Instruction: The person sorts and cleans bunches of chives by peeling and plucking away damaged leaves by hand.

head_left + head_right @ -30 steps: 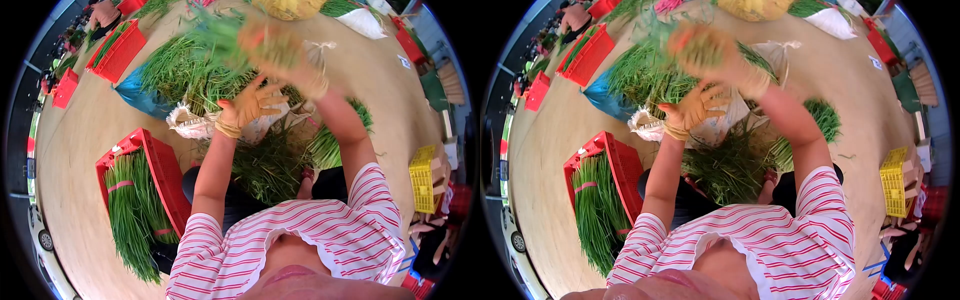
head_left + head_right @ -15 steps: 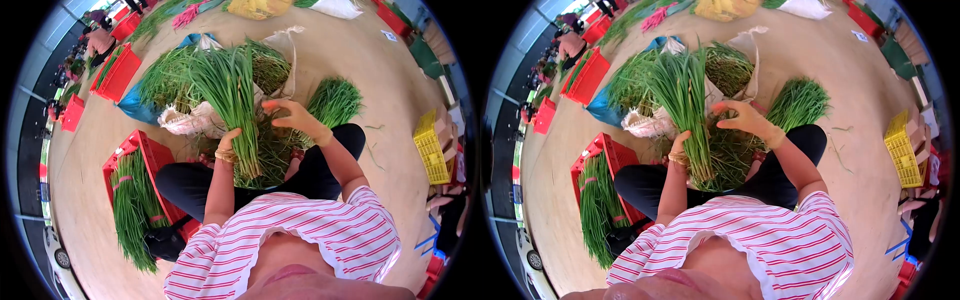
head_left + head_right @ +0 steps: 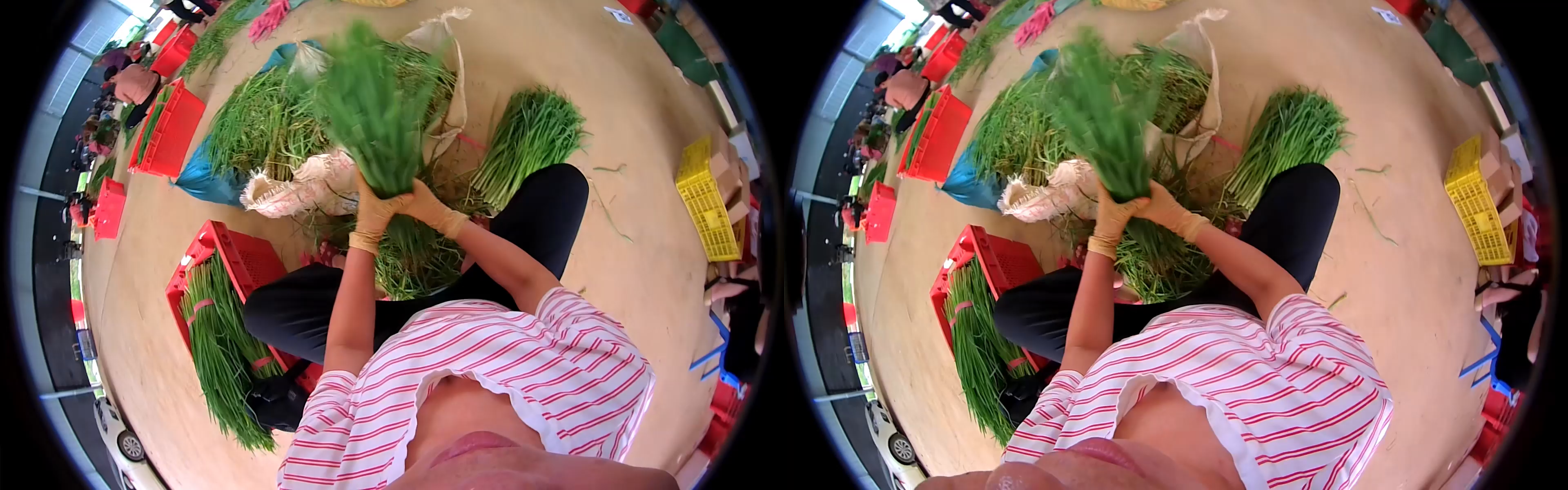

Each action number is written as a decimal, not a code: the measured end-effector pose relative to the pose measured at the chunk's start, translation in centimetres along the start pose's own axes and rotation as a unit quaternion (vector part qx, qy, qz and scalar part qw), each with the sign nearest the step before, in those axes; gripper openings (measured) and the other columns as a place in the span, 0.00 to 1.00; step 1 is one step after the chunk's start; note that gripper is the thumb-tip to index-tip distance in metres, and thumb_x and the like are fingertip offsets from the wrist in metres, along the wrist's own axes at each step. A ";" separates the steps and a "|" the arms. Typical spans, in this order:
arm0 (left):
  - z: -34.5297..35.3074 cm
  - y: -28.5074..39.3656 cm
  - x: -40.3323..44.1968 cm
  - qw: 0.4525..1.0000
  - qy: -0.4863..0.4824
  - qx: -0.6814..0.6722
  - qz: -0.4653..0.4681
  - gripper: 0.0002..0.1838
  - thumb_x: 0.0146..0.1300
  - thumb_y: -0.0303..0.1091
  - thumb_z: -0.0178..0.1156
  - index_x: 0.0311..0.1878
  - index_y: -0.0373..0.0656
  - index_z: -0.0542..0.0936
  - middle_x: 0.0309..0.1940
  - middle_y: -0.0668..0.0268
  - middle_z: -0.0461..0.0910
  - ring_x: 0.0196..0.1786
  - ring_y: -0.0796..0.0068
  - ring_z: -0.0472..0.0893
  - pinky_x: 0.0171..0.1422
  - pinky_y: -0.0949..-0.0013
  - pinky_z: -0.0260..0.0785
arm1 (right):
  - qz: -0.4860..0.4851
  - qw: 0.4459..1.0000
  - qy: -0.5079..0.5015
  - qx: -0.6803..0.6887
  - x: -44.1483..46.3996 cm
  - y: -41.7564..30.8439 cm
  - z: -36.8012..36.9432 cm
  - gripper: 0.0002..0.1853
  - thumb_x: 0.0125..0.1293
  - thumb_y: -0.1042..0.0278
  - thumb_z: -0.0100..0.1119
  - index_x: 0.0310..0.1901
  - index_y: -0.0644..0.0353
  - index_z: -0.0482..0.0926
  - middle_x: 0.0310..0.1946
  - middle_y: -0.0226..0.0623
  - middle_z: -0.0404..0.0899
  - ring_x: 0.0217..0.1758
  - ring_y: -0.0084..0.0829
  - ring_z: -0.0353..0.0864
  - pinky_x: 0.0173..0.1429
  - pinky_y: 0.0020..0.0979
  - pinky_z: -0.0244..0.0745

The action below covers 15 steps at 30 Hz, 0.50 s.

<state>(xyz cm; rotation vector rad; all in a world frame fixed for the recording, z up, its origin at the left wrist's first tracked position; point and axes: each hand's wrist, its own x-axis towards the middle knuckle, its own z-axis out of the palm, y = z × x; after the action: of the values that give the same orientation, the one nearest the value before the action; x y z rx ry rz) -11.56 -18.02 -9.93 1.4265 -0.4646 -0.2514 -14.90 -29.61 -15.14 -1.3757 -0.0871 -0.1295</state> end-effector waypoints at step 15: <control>-4.9 -0.8 0.7 0.975 0.209 0.025 0.070 0.17 0.51 0.22 0.60 0.46 0.35 0.71 0.43 0.63 0.73 0.44 0.72 0.72 0.49 0.66 0.68 | -0.130 0.816 -0.061 -0.560 0.9 -4.2 5.6 0.32 0.43 0.57 0.63 0.51 0.65 0.68 0.45 0.45 0.72 0.48 0.46 0.70 0.55 0.36 0.63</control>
<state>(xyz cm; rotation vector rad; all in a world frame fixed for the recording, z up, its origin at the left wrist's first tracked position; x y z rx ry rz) -8.62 -14.10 -10.94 1.4417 -0.2224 0.1751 -14.53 -24.95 -9.91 -2.5627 -0.3481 -0.3588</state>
